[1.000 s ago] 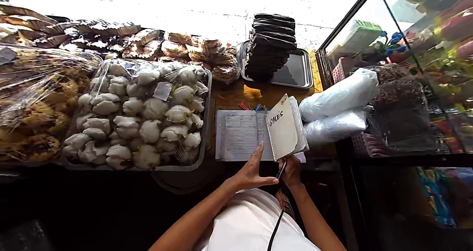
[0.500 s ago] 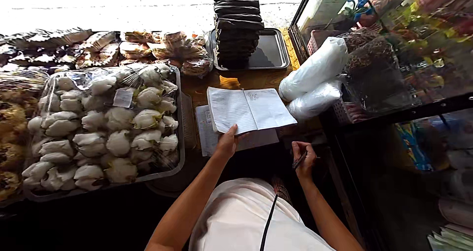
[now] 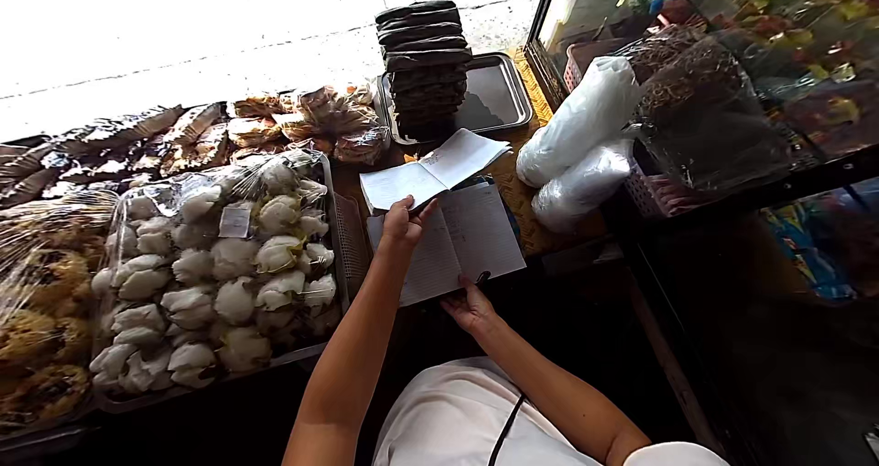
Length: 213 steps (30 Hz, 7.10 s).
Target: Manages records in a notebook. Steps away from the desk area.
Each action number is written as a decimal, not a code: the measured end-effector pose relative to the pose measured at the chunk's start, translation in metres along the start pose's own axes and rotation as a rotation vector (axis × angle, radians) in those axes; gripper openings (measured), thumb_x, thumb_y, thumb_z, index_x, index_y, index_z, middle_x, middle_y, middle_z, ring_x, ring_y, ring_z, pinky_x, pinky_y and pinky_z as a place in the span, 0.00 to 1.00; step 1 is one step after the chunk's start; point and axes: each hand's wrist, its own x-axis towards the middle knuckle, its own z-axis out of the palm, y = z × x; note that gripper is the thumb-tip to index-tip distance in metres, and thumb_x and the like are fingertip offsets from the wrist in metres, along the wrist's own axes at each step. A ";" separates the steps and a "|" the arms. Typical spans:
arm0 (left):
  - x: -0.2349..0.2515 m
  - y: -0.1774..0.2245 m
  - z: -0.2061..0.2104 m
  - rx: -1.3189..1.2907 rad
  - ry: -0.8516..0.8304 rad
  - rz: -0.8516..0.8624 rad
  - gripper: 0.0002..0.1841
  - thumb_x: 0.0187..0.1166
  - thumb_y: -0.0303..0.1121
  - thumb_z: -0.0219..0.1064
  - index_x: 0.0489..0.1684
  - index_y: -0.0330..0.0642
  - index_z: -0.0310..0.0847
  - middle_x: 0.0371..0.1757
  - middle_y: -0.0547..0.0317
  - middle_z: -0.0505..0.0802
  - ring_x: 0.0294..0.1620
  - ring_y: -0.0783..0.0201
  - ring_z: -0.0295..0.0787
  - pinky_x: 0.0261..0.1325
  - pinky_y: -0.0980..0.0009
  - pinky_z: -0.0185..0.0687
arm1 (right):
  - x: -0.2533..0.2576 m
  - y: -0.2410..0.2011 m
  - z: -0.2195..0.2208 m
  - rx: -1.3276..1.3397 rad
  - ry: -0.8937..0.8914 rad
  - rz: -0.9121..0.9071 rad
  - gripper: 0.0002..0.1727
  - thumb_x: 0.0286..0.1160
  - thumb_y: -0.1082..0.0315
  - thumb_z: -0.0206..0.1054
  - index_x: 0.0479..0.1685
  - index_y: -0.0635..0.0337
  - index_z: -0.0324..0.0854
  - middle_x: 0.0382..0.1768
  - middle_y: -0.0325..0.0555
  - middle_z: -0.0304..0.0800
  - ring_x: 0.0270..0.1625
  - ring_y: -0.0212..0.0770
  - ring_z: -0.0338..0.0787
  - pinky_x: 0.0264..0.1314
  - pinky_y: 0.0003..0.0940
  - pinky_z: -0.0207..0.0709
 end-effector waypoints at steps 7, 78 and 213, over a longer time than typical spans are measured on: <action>-0.001 0.010 -0.007 0.017 -0.018 0.002 0.18 0.93 0.28 0.45 0.78 0.36 0.57 0.63 0.41 0.80 0.53 0.54 0.89 0.52 0.64 0.91 | 0.000 0.007 0.008 0.037 0.039 -0.082 0.34 0.85 0.46 0.62 0.82 0.57 0.64 0.74 0.55 0.77 0.70 0.47 0.81 0.68 0.40 0.76; -0.011 -0.149 -0.077 1.531 -0.533 1.205 0.60 0.62 0.57 0.74 0.80 0.06 0.54 0.82 0.08 0.63 0.85 0.19 0.59 0.84 0.28 0.52 | -0.013 -0.052 -0.063 -0.959 0.130 -2.012 0.08 0.66 0.76 0.69 0.38 0.69 0.94 0.42 0.56 0.99 0.44 0.47 1.00 0.50 0.33 0.90; -0.038 -0.110 -0.094 1.132 -0.413 1.401 0.07 0.73 0.26 0.69 0.39 0.31 0.90 0.39 0.45 0.94 0.38 0.61 0.94 0.47 0.72 0.89 | 0.039 -0.180 -0.006 -1.441 0.156 -1.618 0.13 0.82 0.73 0.63 0.60 0.71 0.83 0.48 0.68 0.91 0.52 0.68 0.92 0.54 0.65 0.82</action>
